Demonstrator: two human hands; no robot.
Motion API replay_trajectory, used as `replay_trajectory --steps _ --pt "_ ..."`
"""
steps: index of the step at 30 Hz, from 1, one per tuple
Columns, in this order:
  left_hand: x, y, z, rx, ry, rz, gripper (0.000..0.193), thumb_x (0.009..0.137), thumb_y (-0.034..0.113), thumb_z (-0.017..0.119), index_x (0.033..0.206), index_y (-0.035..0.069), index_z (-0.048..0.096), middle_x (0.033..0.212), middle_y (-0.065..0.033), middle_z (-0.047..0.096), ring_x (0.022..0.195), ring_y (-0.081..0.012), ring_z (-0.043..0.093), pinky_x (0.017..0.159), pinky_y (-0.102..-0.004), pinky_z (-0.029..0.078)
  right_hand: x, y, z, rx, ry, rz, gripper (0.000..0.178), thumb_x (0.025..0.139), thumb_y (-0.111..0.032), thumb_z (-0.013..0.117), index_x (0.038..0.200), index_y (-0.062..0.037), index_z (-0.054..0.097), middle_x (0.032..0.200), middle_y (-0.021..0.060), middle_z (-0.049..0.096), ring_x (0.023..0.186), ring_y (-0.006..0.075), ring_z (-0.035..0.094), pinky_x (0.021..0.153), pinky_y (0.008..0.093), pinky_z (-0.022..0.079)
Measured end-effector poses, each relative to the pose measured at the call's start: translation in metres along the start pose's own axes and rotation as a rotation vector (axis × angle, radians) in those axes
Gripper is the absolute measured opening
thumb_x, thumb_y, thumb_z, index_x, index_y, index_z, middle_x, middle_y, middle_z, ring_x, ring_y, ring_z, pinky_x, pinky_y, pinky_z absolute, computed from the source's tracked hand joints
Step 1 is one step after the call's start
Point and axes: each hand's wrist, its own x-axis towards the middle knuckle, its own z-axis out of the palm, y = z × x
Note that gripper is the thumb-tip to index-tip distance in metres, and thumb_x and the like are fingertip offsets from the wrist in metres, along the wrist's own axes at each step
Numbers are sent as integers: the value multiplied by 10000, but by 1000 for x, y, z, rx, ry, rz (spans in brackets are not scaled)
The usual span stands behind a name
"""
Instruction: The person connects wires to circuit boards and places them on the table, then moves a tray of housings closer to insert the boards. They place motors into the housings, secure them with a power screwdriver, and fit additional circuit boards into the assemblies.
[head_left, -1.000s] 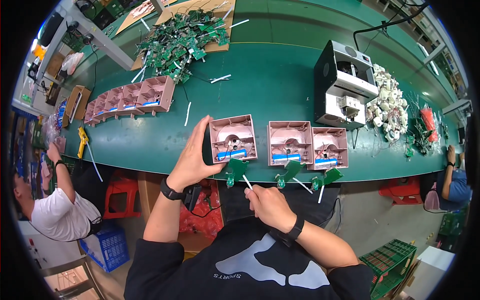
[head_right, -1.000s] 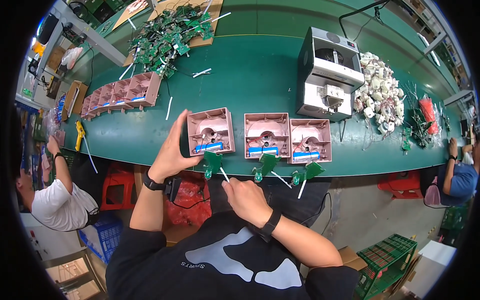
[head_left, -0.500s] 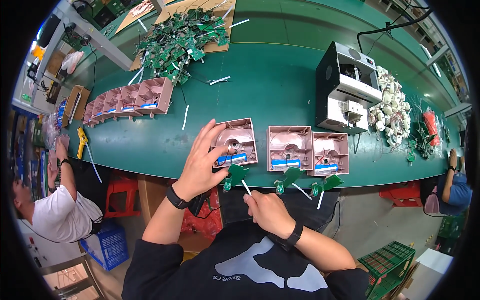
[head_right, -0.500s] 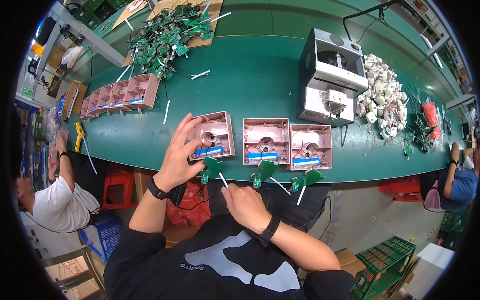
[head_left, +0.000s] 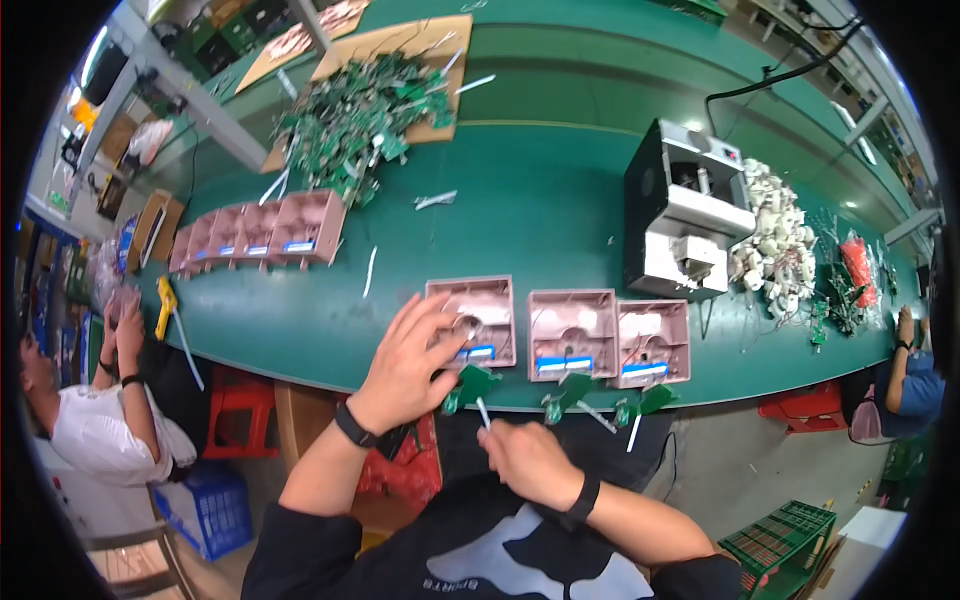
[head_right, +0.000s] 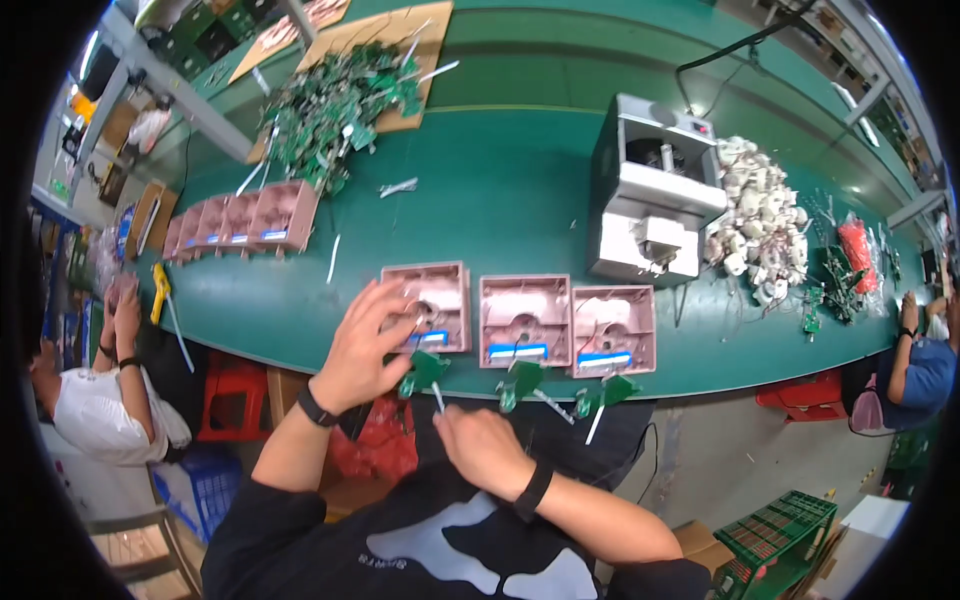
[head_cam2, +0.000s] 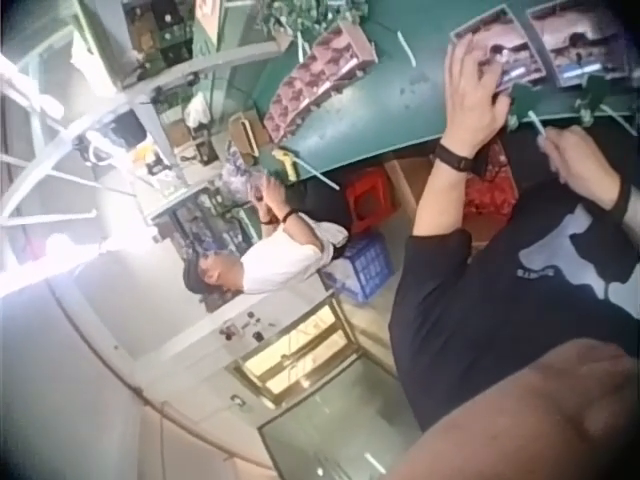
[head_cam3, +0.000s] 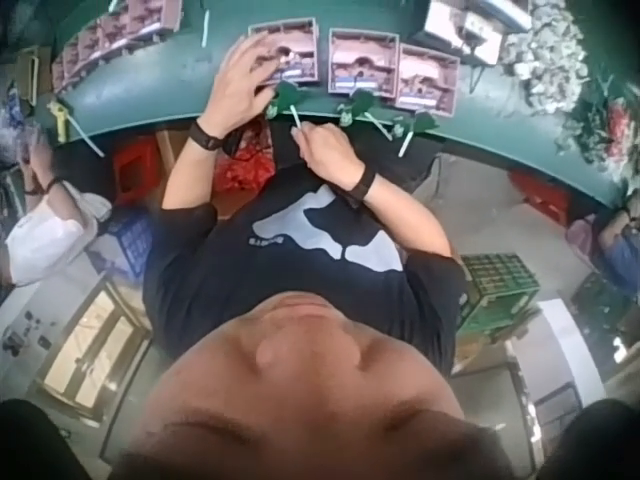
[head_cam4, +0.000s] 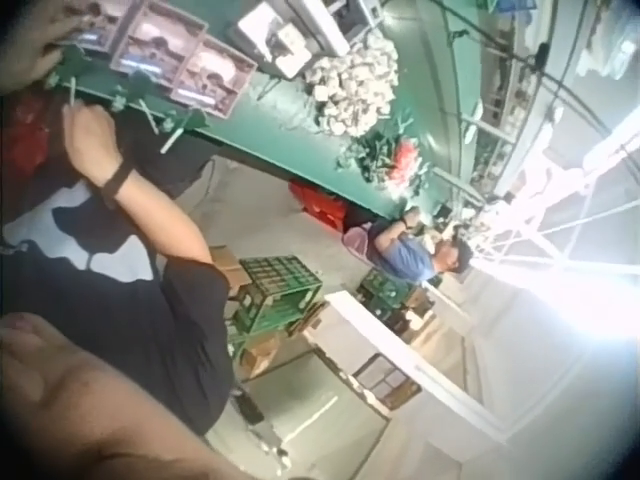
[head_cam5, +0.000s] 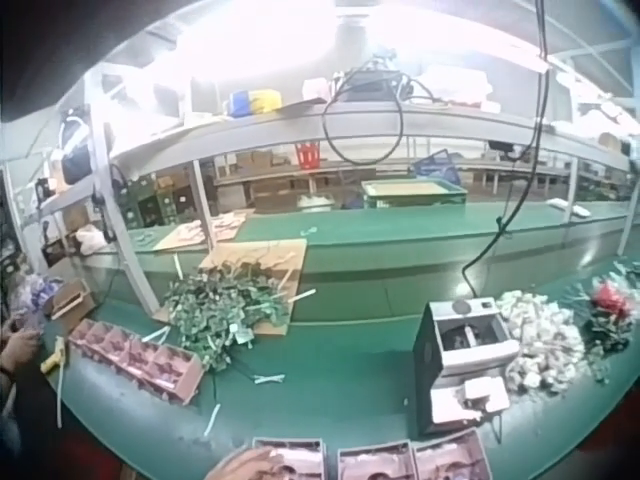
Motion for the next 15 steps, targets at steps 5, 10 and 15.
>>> replay_trajectory --steps 5,10,15 --pt "-9 8 -2 15 -43 17 429 697 47 765 1124 37 723 1258 -150 609 1379 -396 519 1206 -608 369 1 0 -2 -133 -26 -90 317 1069 -253 552 896 -3 641 676 233 662 669 452 686 604 557 544" --pt "-10 20 -9 2 -68 11 444 688 31 757 1131 26 721 1267 -153 607 1376 -411 520 1205 -619 366 -15 -4 -12 -189 -16 -97 294 1064 -248 572 903 -6 617 652 216 649 663 446 683 580 542 540" --pt "-4 22 -1 -5 -72 14 447 679 13 749 1125 5 716 1324 -163 601 1387 -427 510 1207 -625 358 -73 -11 -102 43 -83 -308 249 1057 -233 611 1055 4 686 821 218 718 653 384 708 587 460 576"
